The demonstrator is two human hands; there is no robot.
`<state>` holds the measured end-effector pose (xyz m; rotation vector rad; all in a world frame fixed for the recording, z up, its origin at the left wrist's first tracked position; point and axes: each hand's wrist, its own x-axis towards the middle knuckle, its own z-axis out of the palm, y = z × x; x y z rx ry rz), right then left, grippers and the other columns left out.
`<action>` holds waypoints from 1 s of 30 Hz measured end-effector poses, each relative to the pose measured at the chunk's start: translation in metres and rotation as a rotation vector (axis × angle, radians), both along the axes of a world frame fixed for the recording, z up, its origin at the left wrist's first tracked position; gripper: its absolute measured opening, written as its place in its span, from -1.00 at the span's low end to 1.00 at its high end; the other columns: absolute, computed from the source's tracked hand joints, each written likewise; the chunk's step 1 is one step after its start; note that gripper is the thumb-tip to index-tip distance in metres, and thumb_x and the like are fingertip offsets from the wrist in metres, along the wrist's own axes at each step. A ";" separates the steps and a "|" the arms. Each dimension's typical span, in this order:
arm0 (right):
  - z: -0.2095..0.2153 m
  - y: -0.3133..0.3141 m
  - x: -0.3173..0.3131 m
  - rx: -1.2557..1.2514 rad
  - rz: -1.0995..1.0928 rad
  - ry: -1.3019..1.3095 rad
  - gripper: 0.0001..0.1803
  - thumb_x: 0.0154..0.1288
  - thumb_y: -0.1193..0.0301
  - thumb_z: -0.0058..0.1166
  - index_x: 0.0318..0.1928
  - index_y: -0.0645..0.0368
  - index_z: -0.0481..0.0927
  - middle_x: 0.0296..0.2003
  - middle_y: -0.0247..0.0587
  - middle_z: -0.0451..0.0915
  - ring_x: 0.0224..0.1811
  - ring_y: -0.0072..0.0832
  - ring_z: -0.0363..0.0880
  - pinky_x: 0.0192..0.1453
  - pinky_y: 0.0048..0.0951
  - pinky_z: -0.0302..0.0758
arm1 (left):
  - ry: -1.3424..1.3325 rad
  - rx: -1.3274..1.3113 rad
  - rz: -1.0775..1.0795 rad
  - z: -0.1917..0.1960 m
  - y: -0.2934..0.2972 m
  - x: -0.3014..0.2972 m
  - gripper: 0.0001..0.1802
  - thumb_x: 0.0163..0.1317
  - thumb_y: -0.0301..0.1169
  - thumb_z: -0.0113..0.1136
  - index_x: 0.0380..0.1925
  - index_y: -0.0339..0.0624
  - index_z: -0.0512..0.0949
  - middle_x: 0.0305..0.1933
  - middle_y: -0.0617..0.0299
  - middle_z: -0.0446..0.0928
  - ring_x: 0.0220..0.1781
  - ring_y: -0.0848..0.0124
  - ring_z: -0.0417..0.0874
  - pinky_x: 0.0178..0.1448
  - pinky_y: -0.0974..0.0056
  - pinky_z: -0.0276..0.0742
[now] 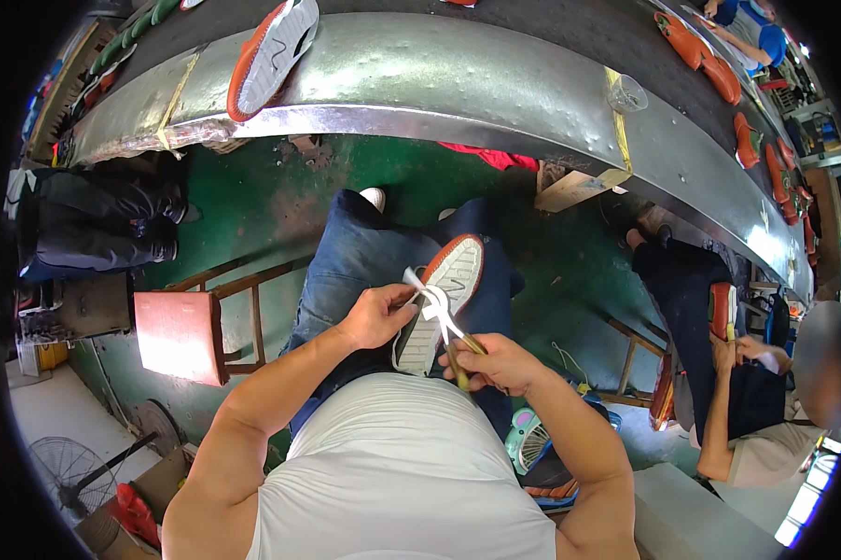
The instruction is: Trimming excess material from shoe soles using a specialized trimming tool in a factory setting.
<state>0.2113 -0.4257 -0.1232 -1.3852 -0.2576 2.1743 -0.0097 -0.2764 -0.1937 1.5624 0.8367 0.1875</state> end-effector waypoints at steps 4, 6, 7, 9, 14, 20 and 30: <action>0.005 0.013 -0.012 0.377 0.395 -0.653 -0.77 0.41 0.42 0.12 -0.03 0.30 0.55 -0.28 -0.12 0.66 -0.21 -0.36 0.69 -0.14 -0.26 0.61 | 0.035 0.009 -0.112 0.015 0.009 0.006 -0.63 0.39 -0.44 0.16 0.14 -0.36 0.57 -0.10 0.15 0.71 -0.14 0.56 0.64 0.04 0.37 0.60; -0.004 0.014 -0.010 0.802 0.499 -1.128 -0.79 0.36 0.42 0.13 -0.11 0.32 0.53 -0.36 0.01 0.61 -0.32 -0.18 0.65 -0.14 -0.20 0.55 | 0.214 -0.065 -0.188 0.013 0.014 0.008 -0.67 0.39 -0.43 0.15 0.10 -0.34 0.60 -0.14 0.14 0.72 -0.15 0.56 0.63 0.05 0.39 0.58; 0.002 0.015 -0.010 0.767 0.500 -0.995 -0.78 0.33 0.44 0.11 -0.09 0.31 0.53 -0.33 0.13 0.60 -0.28 0.00 0.63 -0.11 -0.15 0.54 | 0.095 -0.144 -0.116 0.010 0.008 0.003 -0.67 0.36 -0.43 0.20 0.07 -0.36 0.60 -0.15 0.12 0.70 -0.12 0.51 0.66 0.06 0.37 0.60; 0.019 0.020 -0.002 0.632 0.534 -0.874 -0.76 0.33 0.44 0.10 -0.05 0.30 0.54 -0.31 0.15 0.62 -0.23 0.02 0.64 -0.09 -0.11 0.53 | 0.024 0.010 0.001 0.005 -0.005 -0.001 -0.67 0.33 -0.44 0.23 0.06 -0.36 0.60 -0.14 0.12 0.69 -0.10 0.47 0.68 0.07 0.35 0.62; 0.031 0.021 0.008 0.426 0.647 -0.736 -0.61 0.31 0.44 0.13 0.10 0.37 0.50 -0.25 0.19 0.64 -0.10 0.08 0.64 -0.01 -0.02 0.52 | 0.020 0.267 0.232 0.005 -0.024 -0.004 -0.75 0.16 -0.45 0.36 -0.18 -0.36 0.67 -0.19 0.02 0.60 -0.23 0.21 0.73 -0.09 0.24 0.67; 0.023 0.014 0.009 0.811 0.678 -1.062 -0.51 0.28 0.45 0.15 0.13 0.51 0.42 -0.10 0.22 0.65 -0.01 0.11 0.64 0.09 -0.05 0.56 | -0.100 0.399 0.230 0.015 -0.025 0.009 -0.88 0.13 -0.50 0.37 -0.44 -0.34 0.63 -0.39 0.07 0.55 -0.43 0.23 0.66 -0.33 0.24 0.60; 0.057 0.076 0.010 0.477 1.210 -0.991 -0.70 0.39 0.31 0.06 -0.13 0.36 0.58 -0.26 0.18 0.67 -0.12 0.11 0.66 -0.02 0.03 0.55 | -0.026 -0.057 0.155 -0.054 -0.036 0.007 -0.40 0.60 -0.18 -0.26 0.49 -0.29 0.12 0.42 -0.07 0.39 0.39 0.19 0.46 0.47 0.26 0.31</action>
